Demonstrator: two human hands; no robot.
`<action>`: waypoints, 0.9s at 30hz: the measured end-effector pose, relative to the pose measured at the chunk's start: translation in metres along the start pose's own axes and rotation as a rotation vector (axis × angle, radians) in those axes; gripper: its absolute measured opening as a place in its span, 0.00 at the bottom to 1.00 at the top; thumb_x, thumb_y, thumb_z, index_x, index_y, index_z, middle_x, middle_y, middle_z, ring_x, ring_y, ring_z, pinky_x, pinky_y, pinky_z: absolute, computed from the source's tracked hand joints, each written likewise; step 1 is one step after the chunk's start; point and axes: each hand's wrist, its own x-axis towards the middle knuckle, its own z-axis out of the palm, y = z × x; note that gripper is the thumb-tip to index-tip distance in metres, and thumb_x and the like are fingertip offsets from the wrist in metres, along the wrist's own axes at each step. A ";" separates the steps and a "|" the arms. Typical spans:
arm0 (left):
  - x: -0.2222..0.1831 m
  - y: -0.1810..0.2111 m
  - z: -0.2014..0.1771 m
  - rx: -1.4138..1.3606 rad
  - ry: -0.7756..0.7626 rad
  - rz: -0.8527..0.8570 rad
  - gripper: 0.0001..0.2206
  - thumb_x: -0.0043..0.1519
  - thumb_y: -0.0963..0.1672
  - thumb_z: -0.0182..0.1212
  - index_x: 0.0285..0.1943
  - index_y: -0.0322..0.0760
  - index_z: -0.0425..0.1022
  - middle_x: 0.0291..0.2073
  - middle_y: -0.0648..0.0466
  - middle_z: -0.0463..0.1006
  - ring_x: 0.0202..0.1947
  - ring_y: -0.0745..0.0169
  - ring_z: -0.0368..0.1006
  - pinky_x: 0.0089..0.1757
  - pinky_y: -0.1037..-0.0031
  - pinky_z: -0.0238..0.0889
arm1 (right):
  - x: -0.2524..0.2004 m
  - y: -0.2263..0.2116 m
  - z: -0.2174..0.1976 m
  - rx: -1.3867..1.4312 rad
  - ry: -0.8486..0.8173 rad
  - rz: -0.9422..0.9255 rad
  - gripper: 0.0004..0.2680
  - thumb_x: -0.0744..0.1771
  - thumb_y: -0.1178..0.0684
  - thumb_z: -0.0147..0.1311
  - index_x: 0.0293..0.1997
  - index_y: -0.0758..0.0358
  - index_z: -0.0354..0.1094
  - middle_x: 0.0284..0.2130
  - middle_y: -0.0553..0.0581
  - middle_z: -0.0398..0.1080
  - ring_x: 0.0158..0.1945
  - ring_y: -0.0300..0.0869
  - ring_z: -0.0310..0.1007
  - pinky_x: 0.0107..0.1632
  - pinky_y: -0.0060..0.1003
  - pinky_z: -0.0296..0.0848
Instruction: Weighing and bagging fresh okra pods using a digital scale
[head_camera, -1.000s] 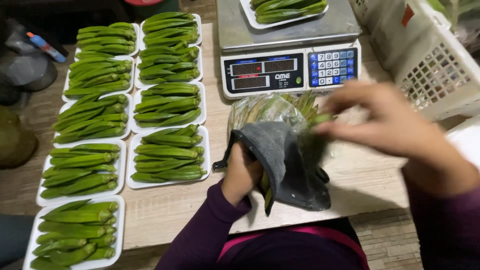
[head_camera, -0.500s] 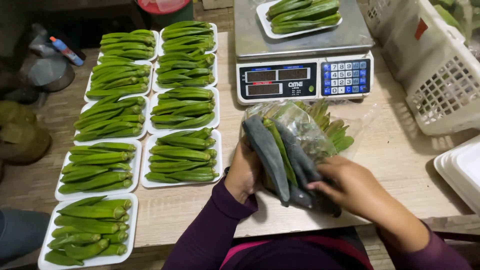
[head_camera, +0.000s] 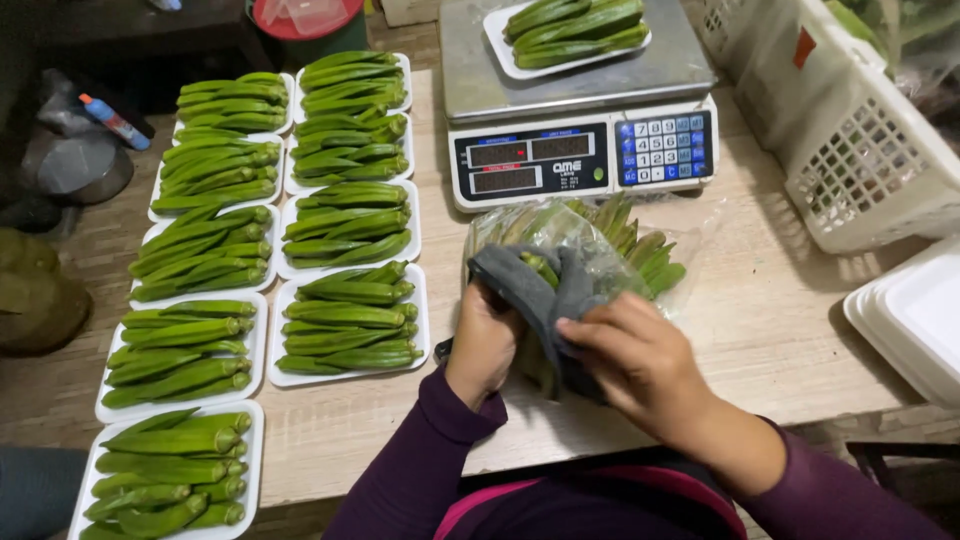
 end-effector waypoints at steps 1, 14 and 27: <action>-0.001 0.000 -0.001 0.006 -0.001 -0.010 0.13 0.58 0.36 0.65 0.52 0.31 0.79 0.49 0.46 0.83 0.52 0.55 0.78 0.54 0.65 0.73 | -0.002 -0.001 0.007 -0.065 -0.001 -0.062 0.10 0.61 0.64 0.62 0.42 0.58 0.80 0.32 0.54 0.75 0.35 0.49 0.77 0.41 0.41 0.77; -0.006 0.000 0.007 0.044 -0.026 -0.069 0.13 0.57 0.36 0.65 0.51 0.32 0.79 0.48 0.47 0.83 0.50 0.57 0.78 0.53 0.66 0.73 | 0.027 0.009 -0.002 -0.114 0.062 -0.102 0.06 0.64 0.64 0.58 0.40 0.60 0.78 0.31 0.57 0.73 0.35 0.53 0.76 0.39 0.45 0.76; -0.001 0.006 -0.008 0.089 0.048 -0.116 0.13 0.57 0.36 0.66 0.50 0.32 0.80 0.47 0.48 0.84 0.49 0.58 0.78 0.52 0.68 0.73 | -0.021 0.011 -0.044 -0.066 -0.058 0.114 0.11 0.64 0.56 0.59 0.51 0.62 0.75 0.41 0.62 0.72 0.48 0.54 0.71 0.53 0.47 0.70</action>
